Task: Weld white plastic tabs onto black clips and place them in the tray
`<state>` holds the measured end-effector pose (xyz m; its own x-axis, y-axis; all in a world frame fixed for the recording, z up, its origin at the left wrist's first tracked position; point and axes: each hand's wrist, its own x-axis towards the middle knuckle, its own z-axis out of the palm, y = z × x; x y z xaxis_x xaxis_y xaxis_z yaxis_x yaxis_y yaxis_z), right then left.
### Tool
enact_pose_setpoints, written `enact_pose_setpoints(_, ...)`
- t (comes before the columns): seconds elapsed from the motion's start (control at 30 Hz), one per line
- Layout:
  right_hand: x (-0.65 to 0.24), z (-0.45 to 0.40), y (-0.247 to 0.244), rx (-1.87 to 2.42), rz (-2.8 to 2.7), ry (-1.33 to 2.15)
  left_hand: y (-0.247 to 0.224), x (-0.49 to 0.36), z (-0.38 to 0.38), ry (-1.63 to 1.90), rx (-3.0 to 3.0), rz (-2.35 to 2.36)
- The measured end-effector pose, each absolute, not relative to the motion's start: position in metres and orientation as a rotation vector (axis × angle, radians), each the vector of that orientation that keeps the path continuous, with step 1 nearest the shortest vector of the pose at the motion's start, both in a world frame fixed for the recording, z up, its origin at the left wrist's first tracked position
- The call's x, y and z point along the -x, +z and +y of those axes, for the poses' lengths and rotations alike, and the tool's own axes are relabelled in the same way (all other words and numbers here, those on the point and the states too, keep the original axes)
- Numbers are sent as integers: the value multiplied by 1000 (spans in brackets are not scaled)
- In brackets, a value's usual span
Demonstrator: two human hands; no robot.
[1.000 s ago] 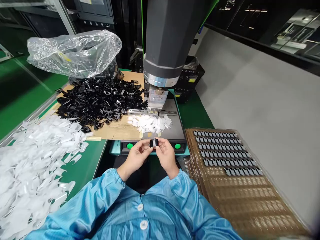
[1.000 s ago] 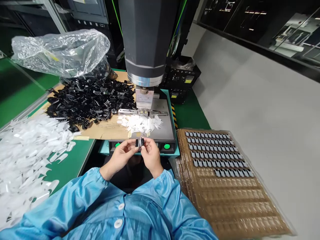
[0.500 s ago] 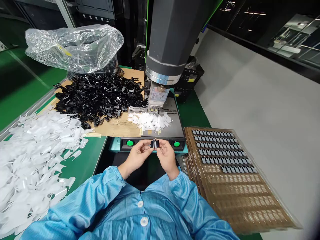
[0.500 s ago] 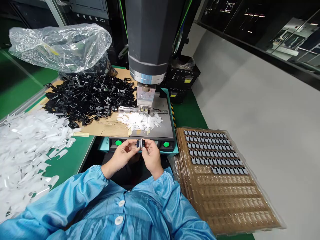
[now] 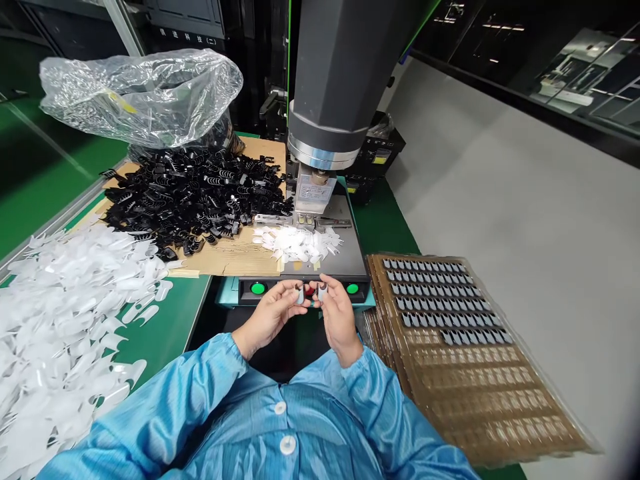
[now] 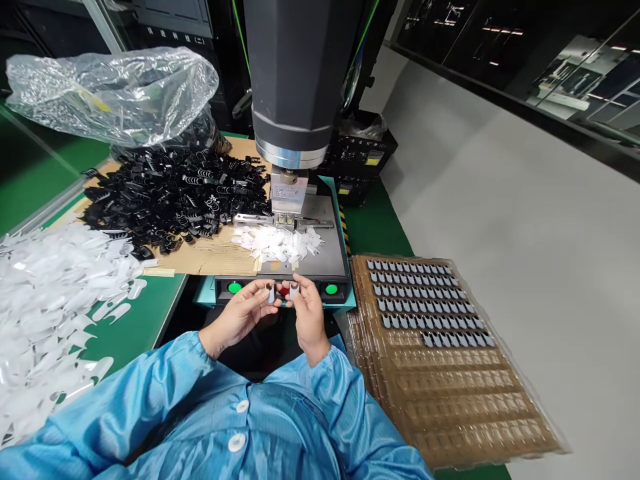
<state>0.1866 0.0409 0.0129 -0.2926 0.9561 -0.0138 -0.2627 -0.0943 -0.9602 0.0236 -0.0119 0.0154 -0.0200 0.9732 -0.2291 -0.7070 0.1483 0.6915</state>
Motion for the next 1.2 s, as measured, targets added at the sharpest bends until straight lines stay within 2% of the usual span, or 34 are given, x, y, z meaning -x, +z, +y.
enact_pose_setpoints(0.2, -186, 36, 20, 820, -1099, 1719, 15, -21, -11, 1361, -321, 710)
enact_pose_setpoints(0.67, -189, 39, 9, 846, -1241, 1643, 11, -23, -11, 1315, -365, 721)
enact_pose_setpoints(0.97, -203, 15, 5, 1039, -1916, 1014, -2, -34, -29, 1265, -546, 944)
enact_pose_setpoints(1.2, -254, 12, -1, 1151, -1947, 772, -4, -41, -41, 1020, -727, 1031)
